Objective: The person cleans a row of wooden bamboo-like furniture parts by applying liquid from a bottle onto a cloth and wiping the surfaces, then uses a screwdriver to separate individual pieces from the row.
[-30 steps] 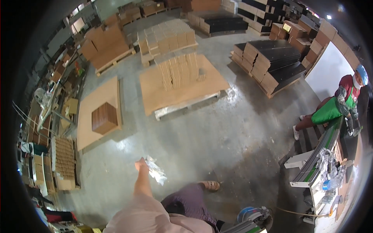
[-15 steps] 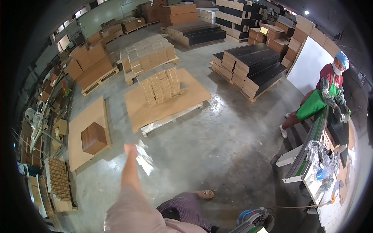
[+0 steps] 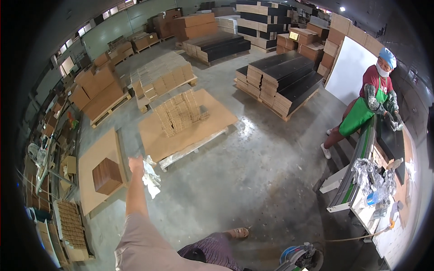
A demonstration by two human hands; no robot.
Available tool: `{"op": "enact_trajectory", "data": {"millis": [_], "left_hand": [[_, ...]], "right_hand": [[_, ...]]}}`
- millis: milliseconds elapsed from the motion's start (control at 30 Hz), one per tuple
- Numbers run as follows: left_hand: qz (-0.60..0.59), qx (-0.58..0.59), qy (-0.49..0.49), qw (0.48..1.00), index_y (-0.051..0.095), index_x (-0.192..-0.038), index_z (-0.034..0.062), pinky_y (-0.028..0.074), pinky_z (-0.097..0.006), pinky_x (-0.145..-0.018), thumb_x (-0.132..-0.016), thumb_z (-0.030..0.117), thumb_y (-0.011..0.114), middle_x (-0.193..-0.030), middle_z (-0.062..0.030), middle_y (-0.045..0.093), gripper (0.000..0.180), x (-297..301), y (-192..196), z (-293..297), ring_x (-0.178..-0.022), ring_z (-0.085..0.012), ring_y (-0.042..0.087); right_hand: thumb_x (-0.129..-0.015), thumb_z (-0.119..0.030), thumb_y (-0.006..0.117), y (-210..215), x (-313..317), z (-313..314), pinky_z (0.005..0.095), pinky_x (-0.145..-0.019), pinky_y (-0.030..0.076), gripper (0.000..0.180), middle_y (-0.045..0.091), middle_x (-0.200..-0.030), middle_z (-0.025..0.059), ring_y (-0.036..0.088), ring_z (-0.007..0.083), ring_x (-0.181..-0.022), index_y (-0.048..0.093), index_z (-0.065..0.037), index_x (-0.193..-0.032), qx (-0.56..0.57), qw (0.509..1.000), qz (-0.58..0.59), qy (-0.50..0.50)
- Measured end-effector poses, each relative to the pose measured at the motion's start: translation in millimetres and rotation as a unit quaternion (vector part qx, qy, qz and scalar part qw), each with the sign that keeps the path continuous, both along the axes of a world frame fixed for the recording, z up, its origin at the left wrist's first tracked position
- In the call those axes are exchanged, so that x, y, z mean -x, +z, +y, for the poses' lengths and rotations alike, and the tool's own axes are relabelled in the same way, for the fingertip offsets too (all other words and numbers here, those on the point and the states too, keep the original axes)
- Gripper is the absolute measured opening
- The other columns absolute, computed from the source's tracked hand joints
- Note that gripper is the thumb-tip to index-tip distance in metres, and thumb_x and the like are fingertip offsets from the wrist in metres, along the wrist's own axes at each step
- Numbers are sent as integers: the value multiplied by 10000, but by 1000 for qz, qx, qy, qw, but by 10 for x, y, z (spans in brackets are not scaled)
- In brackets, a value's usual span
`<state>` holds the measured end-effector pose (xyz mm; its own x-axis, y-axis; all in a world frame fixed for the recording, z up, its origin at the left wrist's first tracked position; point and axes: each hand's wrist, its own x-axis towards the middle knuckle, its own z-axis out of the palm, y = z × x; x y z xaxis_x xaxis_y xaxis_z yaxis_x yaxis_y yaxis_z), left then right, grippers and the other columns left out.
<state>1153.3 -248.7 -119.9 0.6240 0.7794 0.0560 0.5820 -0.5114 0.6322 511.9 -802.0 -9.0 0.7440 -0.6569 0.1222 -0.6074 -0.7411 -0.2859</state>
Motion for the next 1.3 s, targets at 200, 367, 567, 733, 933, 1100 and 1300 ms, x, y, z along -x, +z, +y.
{"op": "enact_trajectory", "data": {"millis": [200, 367, 567, 733, 933, 1100, 1300], "left_hand": [[0, -76, -58, 995, 581, -1212, -37, 513, -487, -963, -817, 353, 707, -1204, -284, 651, 569, -801, 546, 1010, -1136, -439, 631], [-132, 2, -219, 967, 624, -1055, -80, 497, -491, -823, -854, 357, 667, -1077, -269, 667, 483, -1470, 688, 228, -916, -387, 643], [103, 49, -542, 832, 646, -853, 18, 473, -436, -694, -930, 225, 561, -811, -100, 638, 236, -605, -405, -2169, -752, -222, 556], [272, -1, -823, 499, 741, -931, 54, 510, -488, -825, -946, 364, 568, -929, -171, 721, 356, 1298, -1042, -4298, -874, -371, 668], [159, 4, -975, 156, 715, -1082, 94, 527, -466, -848, -925, 345, 598, -1062, -166, 708, 319, 3286, -479, -5746, -1004, -392, 649], [134, 140, -978, 72, 718, -1073, 35, 533, -433, -817, -922, 291, 643, -997, -195, 712, 306, 4268, 102, -6019, -950, -374, 679], [106, 199, -974, -21, 736, -1093, 47, 545, -375, -751, -891, 196, 682, -921, -177, 732, 256, 4878, 476, -5727, -819, -272, 704]], "right_hand": [[-769, -169, 660, 9, 280, 1, 607, -1078, 320, 368, 532, -1322, 187, 511, 344, -1214, 630, -66, -1122, -19, 1000, -6, -15], [-757, -156, 664, 219, 825, 642, 616, -1090, 310, 370, 528, -1333, 184, 508, 344, -1225, 632, -72, -1116, -8, 990, 45, -130], [-742, -140, 668, 431, 1469, 1814, 627, -1104, 298, 373, 525, -1346, 180, 504, 343, -1238, 635, -79, -1108, -41, 971, 93, -215], [-691, -161, 669, 400, 1609, 2092, 633, -1084, 292, 431, 548, -1335, 163, 516, 380, -1230, 636, -102, -1117, -82, 961, 84, -249], [-768, -307, 590, 366, 1572, 2112, 632, -1096, 293, 394, 557, -1305, 183, 510, 397, -1224, 653, -76, -1081, -65, 957, 45, -278], [-765, -268, 595, 398, 1509, 2139, 627, -1130, 287, 452, 577, -1278, 211, 516, 422, -1228, 631, -26, -1145, -71, 950, 69, -295], [-679, -274, 658, 484, 1560, 2216, 611, -1106, 337, 463, 621, -1186, 155, 581, 368, -1146, 664, -45, -1082, 8, 954, 26, -297]]}}
